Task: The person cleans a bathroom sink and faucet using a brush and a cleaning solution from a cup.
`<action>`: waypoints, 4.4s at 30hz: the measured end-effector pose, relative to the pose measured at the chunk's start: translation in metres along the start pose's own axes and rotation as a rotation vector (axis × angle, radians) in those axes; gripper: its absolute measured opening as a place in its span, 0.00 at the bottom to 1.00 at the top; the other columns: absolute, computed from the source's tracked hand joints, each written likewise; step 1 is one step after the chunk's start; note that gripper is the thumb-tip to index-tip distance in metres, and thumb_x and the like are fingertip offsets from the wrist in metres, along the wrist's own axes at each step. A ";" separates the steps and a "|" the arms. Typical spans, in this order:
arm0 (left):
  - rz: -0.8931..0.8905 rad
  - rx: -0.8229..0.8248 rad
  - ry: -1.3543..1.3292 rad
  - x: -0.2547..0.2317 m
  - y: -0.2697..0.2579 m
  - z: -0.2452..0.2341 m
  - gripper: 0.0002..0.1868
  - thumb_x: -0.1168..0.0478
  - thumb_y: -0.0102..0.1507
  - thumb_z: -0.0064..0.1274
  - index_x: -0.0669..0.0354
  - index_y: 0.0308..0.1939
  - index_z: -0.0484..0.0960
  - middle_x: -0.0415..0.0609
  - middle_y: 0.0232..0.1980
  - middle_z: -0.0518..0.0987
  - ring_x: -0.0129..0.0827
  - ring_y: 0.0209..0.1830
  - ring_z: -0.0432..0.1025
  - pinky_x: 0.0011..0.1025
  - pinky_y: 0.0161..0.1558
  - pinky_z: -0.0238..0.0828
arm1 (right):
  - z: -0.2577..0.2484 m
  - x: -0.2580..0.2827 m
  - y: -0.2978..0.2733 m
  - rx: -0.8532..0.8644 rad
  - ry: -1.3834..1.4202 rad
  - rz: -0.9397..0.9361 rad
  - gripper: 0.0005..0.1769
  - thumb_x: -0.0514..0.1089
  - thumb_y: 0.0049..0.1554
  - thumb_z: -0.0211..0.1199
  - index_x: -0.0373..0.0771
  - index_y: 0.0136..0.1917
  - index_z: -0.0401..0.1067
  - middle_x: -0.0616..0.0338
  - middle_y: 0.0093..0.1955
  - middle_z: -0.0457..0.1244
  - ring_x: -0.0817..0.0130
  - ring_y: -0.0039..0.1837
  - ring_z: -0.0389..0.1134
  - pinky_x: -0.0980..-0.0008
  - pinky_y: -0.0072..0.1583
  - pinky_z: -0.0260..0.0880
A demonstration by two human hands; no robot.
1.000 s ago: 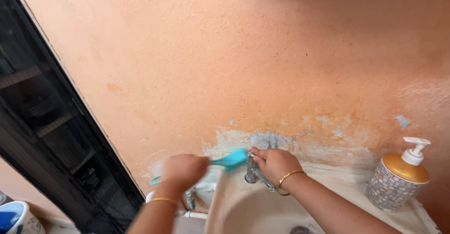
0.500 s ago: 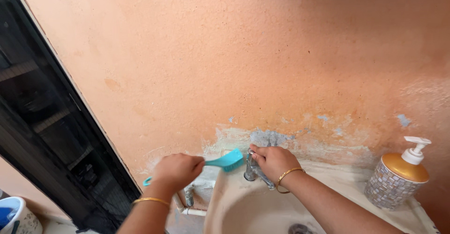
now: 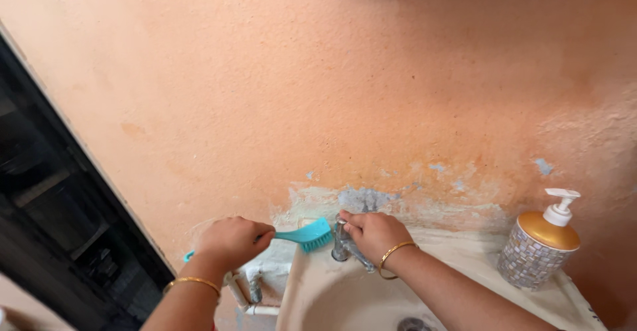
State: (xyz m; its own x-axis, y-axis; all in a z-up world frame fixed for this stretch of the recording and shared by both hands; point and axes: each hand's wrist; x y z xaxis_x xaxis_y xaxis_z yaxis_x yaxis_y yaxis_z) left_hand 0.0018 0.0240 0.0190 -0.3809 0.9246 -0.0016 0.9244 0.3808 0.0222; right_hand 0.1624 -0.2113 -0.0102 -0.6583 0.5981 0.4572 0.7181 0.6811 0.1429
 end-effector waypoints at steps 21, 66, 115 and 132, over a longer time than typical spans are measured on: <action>0.204 -0.048 0.130 -0.053 0.042 -0.004 0.16 0.46 0.65 0.43 0.39 0.37 0.87 0.46 0.39 0.85 0.47 0.43 0.78 0.45 0.48 0.75 | 0.000 0.001 -0.002 0.024 0.012 0.012 0.21 0.56 0.60 0.55 0.65 0.67 0.72 0.57 0.51 0.71 0.55 0.54 0.71 0.58 0.58 0.71; -0.234 -0.039 -0.091 -0.119 -0.058 0.038 0.11 0.61 0.63 0.48 0.56 0.39 0.87 0.57 0.43 0.84 0.50 0.45 0.81 0.43 0.45 0.80 | -0.006 -0.010 -0.011 -0.038 -0.100 0.008 0.17 0.55 0.58 0.59 0.63 0.61 0.77 0.57 0.53 0.70 0.54 0.53 0.72 0.57 0.58 0.73; -0.550 0.341 -1.704 -0.096 0.006 0.088 0.38 0.74 0.65 0.33 0.41 0.79 0.54 0.67 0.45 0.81 0.49 0.35 0.79 0.44 0.36 0.80 | 0.115 -0.007 -0.103 -0.446 0.071 -1.023 0.14 0.46 0.55 0.67 0.49 0.56 0.77 0.64 0.57 0.65 0.63 0.65 0.66 0.57 0.67 0.65; 0.133 -0.490 -0.858 -0.090 -0.050 0.084 0.20 0.62 0.57 0.50 0.54 0.54 0.82 0.57 0.52 0.84 0.50 0.51 0.79 0.36 0.50 0.74 | 0.043 0.037 -0.090 -0.592 0.305 -1.118 0.10 0.45 0.56 0.75 0.41 0.42 0.75 0.60 0.46 0.70 0.61 0.56 0.74 0.55 0.64 0.70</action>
State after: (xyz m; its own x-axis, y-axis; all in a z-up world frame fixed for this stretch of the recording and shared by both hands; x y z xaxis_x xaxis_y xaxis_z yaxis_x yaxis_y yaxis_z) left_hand -0.0085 -0.0780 -0.0664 0.0483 0.7254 -0.6866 0.7741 0.4072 0.4847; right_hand 0.0630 -0.2323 -0.0440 -0.9399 -0.3415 0.0081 -0.1411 0.4099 0.9011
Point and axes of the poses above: each hand's wrist, its own y-axis towards the middle knuckle, its own z-axis out of the palm, x = y × z
